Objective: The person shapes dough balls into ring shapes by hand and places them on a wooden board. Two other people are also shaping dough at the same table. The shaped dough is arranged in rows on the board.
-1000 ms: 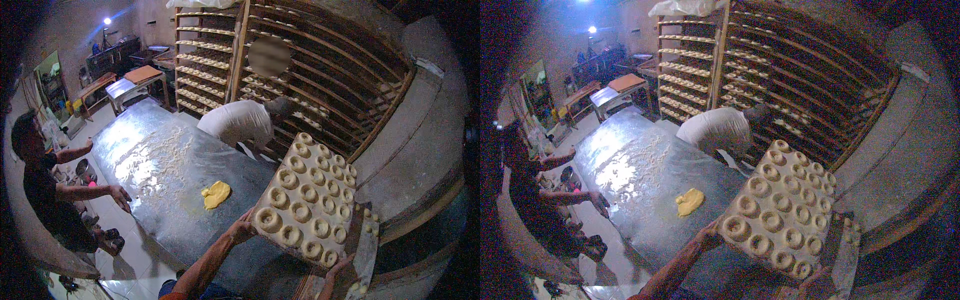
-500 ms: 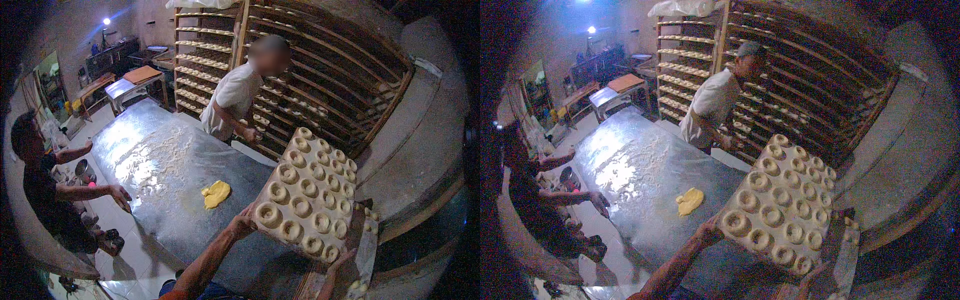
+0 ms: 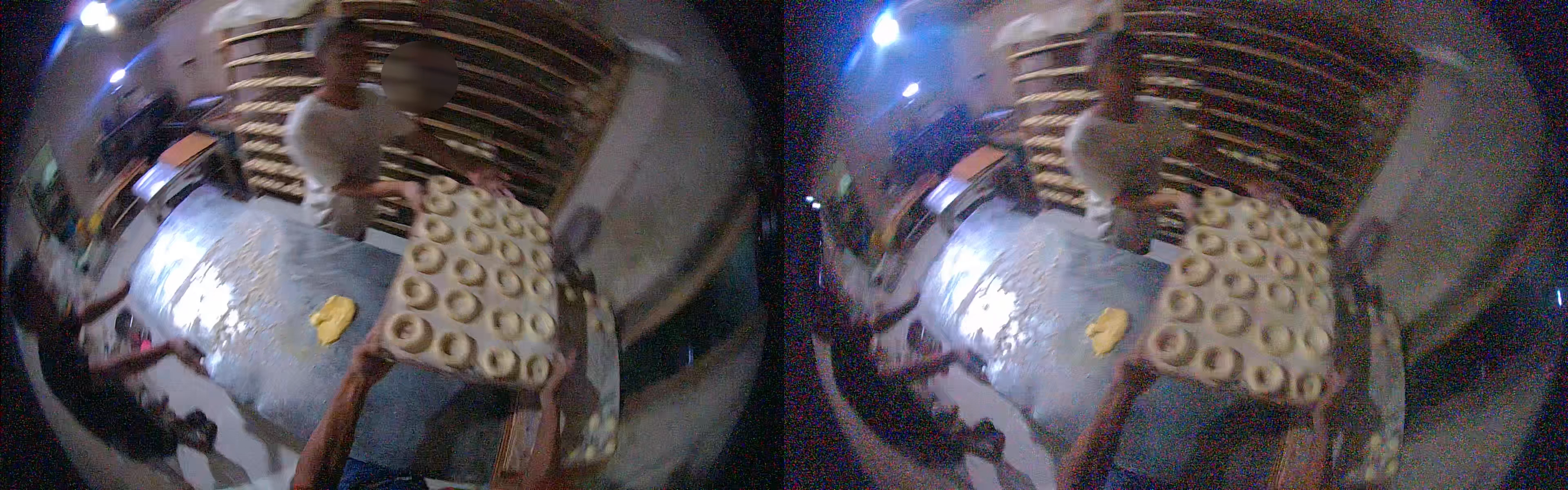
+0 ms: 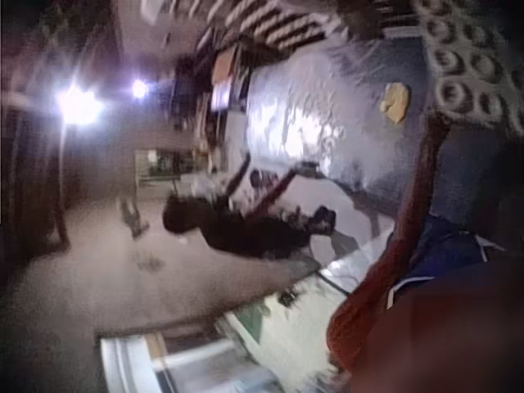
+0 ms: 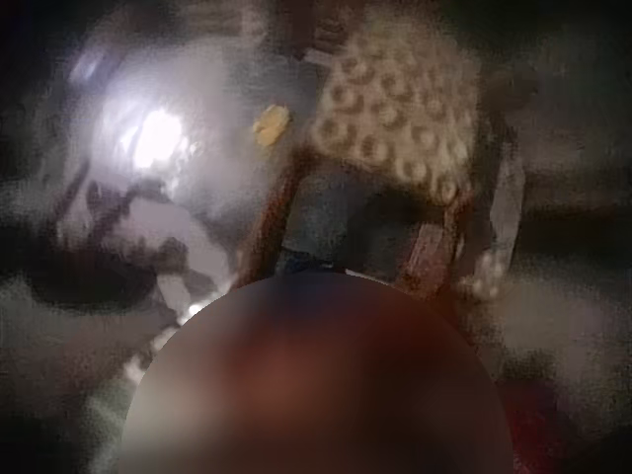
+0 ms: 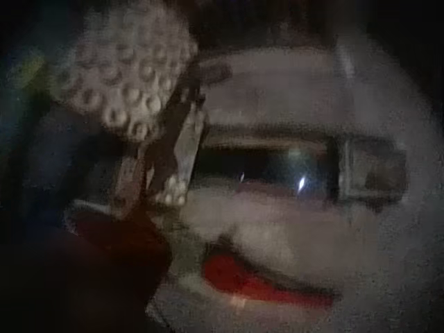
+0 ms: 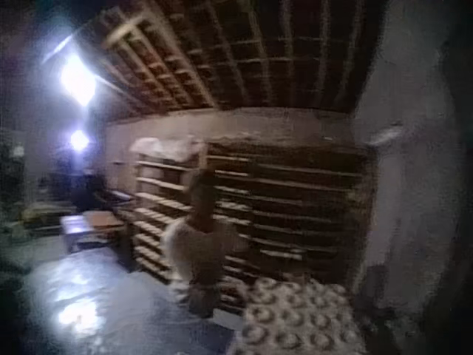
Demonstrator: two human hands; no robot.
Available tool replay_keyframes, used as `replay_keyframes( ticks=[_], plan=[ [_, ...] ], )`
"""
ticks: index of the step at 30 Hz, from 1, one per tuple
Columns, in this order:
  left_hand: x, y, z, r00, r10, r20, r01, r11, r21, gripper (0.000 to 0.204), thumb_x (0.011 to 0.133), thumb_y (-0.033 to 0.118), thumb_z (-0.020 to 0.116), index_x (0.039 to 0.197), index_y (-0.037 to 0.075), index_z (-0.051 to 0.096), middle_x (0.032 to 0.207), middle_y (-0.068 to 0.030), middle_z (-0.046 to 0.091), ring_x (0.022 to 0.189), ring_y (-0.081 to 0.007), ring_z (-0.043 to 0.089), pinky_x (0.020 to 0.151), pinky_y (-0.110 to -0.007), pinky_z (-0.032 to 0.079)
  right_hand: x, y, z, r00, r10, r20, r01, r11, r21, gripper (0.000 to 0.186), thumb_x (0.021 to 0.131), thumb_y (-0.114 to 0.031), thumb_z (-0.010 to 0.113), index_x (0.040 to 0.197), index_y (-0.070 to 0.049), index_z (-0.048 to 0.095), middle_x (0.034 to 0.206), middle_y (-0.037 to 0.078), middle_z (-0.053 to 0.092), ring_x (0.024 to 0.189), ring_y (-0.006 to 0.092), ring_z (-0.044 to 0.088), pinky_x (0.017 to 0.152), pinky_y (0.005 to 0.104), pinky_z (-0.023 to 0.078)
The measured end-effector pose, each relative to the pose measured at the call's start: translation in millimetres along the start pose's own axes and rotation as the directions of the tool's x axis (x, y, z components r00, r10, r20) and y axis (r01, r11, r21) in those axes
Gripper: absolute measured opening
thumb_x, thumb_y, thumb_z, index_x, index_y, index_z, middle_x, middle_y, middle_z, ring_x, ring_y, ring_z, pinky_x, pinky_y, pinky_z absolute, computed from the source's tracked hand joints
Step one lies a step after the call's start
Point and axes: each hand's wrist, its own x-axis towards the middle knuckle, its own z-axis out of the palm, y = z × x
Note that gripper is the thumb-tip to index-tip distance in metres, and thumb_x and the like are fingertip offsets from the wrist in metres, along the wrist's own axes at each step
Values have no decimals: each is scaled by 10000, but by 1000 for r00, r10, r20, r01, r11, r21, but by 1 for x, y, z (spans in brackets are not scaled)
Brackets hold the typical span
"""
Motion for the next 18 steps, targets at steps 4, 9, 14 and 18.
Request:
replay_keyframes(
  ticks=[4, 9, 14, 18],
  plan=[
    [22, -35, -1, 980, 186, 64, -180, 717, 674, 647, 759, 259, 564, 1342, 61, 365, 1282, -100, 501, 1114, -277, 521, 912, -414, 452, 9, -23, 29, 1000, 18, 25, -18, 1000, 10, 573, 954, -418, 337, 1386, -48, 269, 1384, 145, 345, 1258, 256, 357, 1075, 384, 241],
    [36, -74, -1, 679, 672, -294, -357, 653, 668, 497, 718, 323, 700, 1101, 40, 557, 1003, -127, 630, 917, -315, 597, 806, -415, 478, 37, -51, 89, 977, 44, 210, -75, 987, 141, 519, 966, -350, 366, 1355, -9, 334, 1353, 126, 393, 1235, 224, 387, 1066, 357, 265],
    [50, -96, -22, 903, 403, -150, -91, 519, 850, 459, 764, 317, 694, 1137, 74, 582, 1120, -17, 629, 978, -176, 594, 845, -365, 456, 53, -58, 148, 901, 103, 421, -218, 947, 235, 480, 980, -303, 386, 1337, 17, 372, 1320, 107, 438, 1193, 198, 437, 1031, 335, 323],
    [71, -111, -47, 836, 499, -228, 44, 352, 935, 437, 818, 443, 626, 1094, 105, 610, 1101, -8, 634, 916, -188, 594, 761, -359, 414, 47, -68, 145, 946, -161, 281, 130, 983, 127, 371, 943, -264, 460, 1223, -23, 468, 1202, 94, 515, 1092, 203, 498, 959, 331, 401]
  ],
)
